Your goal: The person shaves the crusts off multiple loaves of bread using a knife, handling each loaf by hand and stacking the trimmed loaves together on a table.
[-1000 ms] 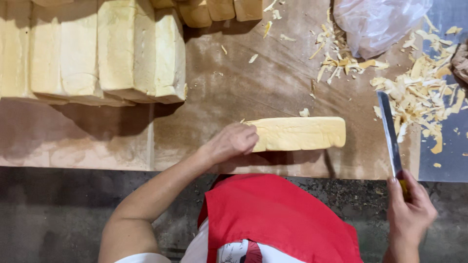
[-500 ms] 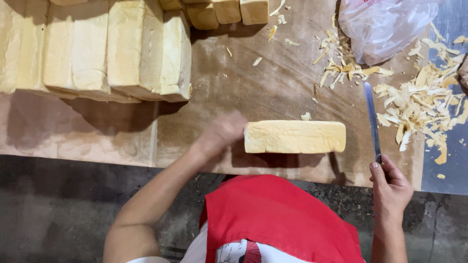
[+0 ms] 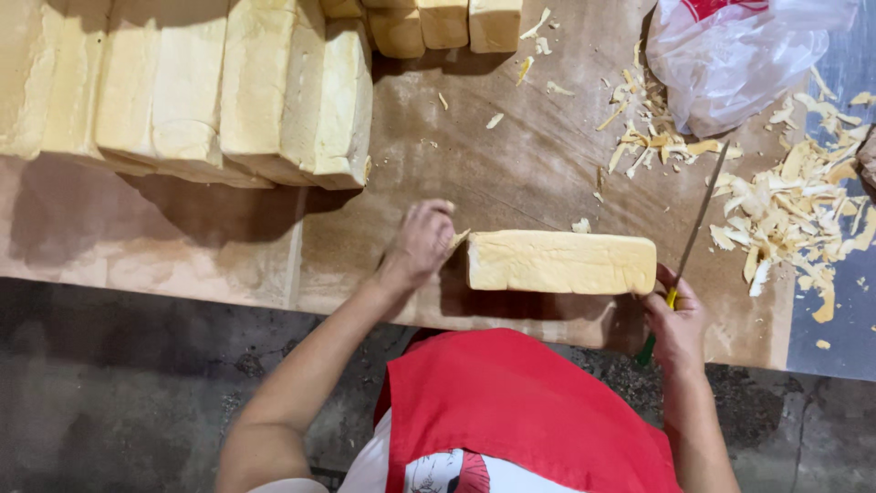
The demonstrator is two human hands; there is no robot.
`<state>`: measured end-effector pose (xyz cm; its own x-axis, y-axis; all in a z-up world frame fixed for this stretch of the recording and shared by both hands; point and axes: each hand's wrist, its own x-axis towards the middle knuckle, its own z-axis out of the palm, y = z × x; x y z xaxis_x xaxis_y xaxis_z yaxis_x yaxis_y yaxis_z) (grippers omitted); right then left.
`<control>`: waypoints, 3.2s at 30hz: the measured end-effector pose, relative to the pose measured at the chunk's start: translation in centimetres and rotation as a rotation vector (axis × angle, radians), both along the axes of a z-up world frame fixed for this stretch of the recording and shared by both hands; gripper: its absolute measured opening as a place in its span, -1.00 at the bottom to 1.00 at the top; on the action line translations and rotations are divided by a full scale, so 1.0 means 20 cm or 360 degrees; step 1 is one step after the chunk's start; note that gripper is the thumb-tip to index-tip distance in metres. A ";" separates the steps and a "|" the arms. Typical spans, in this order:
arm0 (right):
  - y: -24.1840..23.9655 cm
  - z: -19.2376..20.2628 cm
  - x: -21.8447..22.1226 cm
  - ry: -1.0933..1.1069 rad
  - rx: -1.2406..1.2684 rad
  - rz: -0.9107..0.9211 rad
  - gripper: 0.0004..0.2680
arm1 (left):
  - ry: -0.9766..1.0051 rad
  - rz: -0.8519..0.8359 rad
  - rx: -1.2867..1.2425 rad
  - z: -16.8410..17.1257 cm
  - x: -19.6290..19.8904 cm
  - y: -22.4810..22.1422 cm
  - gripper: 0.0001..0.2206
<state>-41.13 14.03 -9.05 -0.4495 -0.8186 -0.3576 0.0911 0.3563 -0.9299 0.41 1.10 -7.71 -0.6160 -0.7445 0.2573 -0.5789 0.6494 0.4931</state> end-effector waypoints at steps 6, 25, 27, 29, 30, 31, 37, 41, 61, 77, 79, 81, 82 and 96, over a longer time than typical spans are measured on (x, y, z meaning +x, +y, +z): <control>-0.02 0.23 -0.04 0.0095 0.0095 0.0159 -0.88 | 0.0422 0.0120 0.0434 -0.28 -0.20 0.12 -0.38; 0.53 0.75 0.06 0.2136 0.0052 0.0480 -0.78 | 0.0502 -0.0225 0.0148 0.10 -0.66 -0.01 -0.73; 0.51 0.77 0.09 0.2174 0.0061 0.0478 -0.79 | 0.0471 -0.0321 0.0072 0.08 -0.79 -0.02 -0.74; 0.49 0.78 0.11 0.2209 0.0069 0.0476 -0.80 | 0.0408 -0.0315 0.0071 0.07 -0.85 -0.03 -0.75; 0.48 0.77 0.12 0.2235 0.0061 0.0478 -0.80 | 0.0343 -0.0300 0.0072 0.06 -0.87 -0.04 -0.75; 0.48 0.77 0.12 0.2257 0.0056 0.0484 -0.80 | 0.0341 -0.0307 0.0072 0.06 -0.87 -0.04 -0.75; 0.54 0.69 -0.02 0.1590 0.0107 0.0421 -0.76 | 0.0072 -0.0300 0.0198 0.08 -0.96 -0.10 -0.86; 0.47 0.48 -0.24 0.0759 0.0477 0.0137 -0.66 | 0.0877 -0.0083 0.0650 -0.04 -0.65 -0.17 -0.78; 0.05 0.21 -0.19 0.0216 0.0095 -0.0073 -0.84 | 0.0054 0.0383 0.1280 -0.05 -0.21 -0.02 -0.36; 0.17 0.26 -0.22 0.0644 0.0123 -0.0153 -0.68 | 0.0119 0.0272 0.0736 -0.34 -0.29 0.01 -0.33; 0.40 0.21 -0.21 0.0737 0.0096 -0.0181 -0.78 | -0.0172 0.0149 0.0468 -0.25 -0.19 0.07 -0.26; 0.62 0.20 -0.22 0.0788 -0.0111 0.0194 -0.84 | -0.0393 -0.0168 -0.0082 -0.18 -0.13 0.06 -0.32; 0.67 0.18 -0.24 0.0821 -0.0243 0.0507 -0.81 | -0.0398 -0.0164 -0.0079 -0.15 -0.12 0.04 -0.32; 1.02 -0.07 -0.45 0.1038 0.0292 0.0284 -0.75 | 0.0233 -0.0146 0.0007 -0.03 -0.17 -0.15 -0.89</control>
<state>-50.03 34.37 -10.45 -0.4838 -0.8520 -0.1998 -0.5398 0.4702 -0.6982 -3.00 -1.88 -8.36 -0.6377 -0.6881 0.3461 -0.4392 0.6940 0.5705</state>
